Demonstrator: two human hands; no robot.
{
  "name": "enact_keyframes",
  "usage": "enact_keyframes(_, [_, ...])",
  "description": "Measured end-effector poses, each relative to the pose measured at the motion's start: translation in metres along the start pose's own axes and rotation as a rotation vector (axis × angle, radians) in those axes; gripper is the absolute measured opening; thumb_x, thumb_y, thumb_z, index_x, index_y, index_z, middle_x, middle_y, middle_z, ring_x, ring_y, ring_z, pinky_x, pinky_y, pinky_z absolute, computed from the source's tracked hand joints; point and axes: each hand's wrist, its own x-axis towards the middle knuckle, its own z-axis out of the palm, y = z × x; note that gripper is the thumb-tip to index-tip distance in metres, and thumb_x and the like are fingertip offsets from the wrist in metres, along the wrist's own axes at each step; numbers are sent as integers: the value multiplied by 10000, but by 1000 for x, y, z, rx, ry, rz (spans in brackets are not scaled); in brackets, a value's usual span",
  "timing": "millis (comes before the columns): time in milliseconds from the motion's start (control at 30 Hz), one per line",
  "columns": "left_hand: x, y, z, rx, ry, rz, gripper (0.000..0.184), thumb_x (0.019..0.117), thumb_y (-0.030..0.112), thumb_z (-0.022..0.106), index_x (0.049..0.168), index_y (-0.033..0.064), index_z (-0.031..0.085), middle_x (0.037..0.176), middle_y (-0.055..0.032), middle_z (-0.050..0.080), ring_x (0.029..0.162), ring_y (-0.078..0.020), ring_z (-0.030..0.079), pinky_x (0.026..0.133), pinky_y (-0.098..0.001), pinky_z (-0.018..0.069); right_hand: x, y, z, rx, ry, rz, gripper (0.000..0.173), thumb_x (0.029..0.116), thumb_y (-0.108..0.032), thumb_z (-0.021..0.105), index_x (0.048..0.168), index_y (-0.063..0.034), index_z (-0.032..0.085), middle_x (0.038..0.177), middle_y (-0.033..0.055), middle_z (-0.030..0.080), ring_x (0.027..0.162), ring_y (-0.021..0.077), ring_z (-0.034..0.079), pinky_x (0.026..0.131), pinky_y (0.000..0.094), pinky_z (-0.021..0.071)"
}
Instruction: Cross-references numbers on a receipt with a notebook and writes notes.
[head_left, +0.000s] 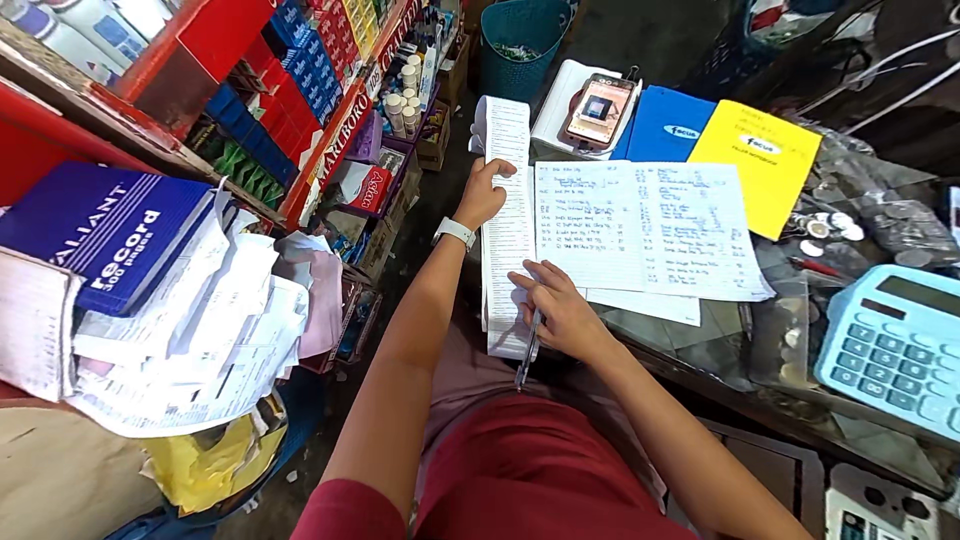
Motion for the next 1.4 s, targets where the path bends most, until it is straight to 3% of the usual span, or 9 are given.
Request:
enact_keyframes(133, [-4, -2, 0, 79, 18, -24, 297, 919, -111, 527, 1154, -34, 692, 1358, -282, 543, 1271, -352, 542, 1074, -426, 454, 0, 0, 1, -11, 1, 1, 218, 997, -154, 507, 871, -27, 630, 1272, 155, 717, 1315, 408, 591, 1148, 567, 394])
enact_keyframes(267, [-18, -5, -5, 25, 13, -25, 238, 995, 36, 583, 1203, -12, 689, 1372, -284, 536, 1285, -353, 530, 1077, -431, 448, -1, 0, 2, -11, 0, 1, 211, 994, -141, 508, 867, -22, 626, 1279, 158, 713, 1315, 409, 591, 1151, 571, 390])
enact_keyframes(400, [-49, 0, -14, -84, -47, -56, 384, 940, 97, 717, 1311, 30, 648, 1419, -270, 482, 1246, -331, 546, 1002, -417, 507, 0, 0, 2, -11, 11, 2, 205, 992, -142, 512, 866, -24, 622, 1277, 157, 714, 1319, 403, 589, 1157, 567, 384])
enact_keyframes(500, [-78, 2, -16, -79, -36, -48, 522, 906, 26, 724, 1411, 56, 595, 1506, -286, 409, 1338, -364, 491, 1045, -448, 491, 0, -1, 2, 5, 13, 6, 197, 986, -134, 517, 871, -11, 620, 1286, 164, 709, 1324, 411, 583, 1155, 579, 385])
enact_keyframes(733, [-144, -22, -7, 52, 65, 67, 275, 945, 62, 662, 1216, 66, 707, 1523, -205, 434, 1361, -298, 495, 1077, -440, 481, -1, -1, 2, 3, 29, 4, 203, 994, -142, 509, 870, -19, 612, 1263, 163, 718, 1316, 406, 590, 1161, 561, 377])
enact_keyframes(867, [-160, -27, -2, -62, 106, 21, 275, 947, 89, 666, 1216, 63, 715, 1559, -210, 392, 1405, -278, 452, 1080, -407, 481, -1, 0, 2, 2, 24, 8, 200, 991, -144, 514, 885, -10, 620, 1266, 166, 717, 1317, 409, 589, 1156, 571, 379])
enact_keyframes(1067, [-176, -28, 4, -113, 114, 1, 354, 893, 100, 693, 1246, 67, 705, 1621, -209, 301, 1473, -286, 360, 1141, -434, 414, 0, -1, 2, 12, 14, 19, 192, 984, -131, 523, 863, -7, 606, 1280, 170, 710, 1327, 409, 581, 1160, 568, 374])
enact_keyframes(1300, [-187, -23, 11, -191, 127, -68, 440, 880, 94, 701, 1318, 68, 659, 1654, -207, 208, 1329, -264, 513, 990, -381, 530, 0, -1, 2, 17, 17, 18, 194, 983, -130, 521, 893, 3, 629, 1272, 170, 713, 1335, 408, 574, 1168, 566, 370])
enact_keyframes(1400, [-187, -15, 13, -161, 224, -115, 443, 891, 103, 718, 1327, 78, 651, 1605, -202, 291, 1055, -163, 641, 782, -279, 576, -1, 0, 2, 20, 15, 24, 176, 978, -125, 524, 889, -3, 615, 1283, 168, 708, 1337, 406, 572, 1172, 567, 361])
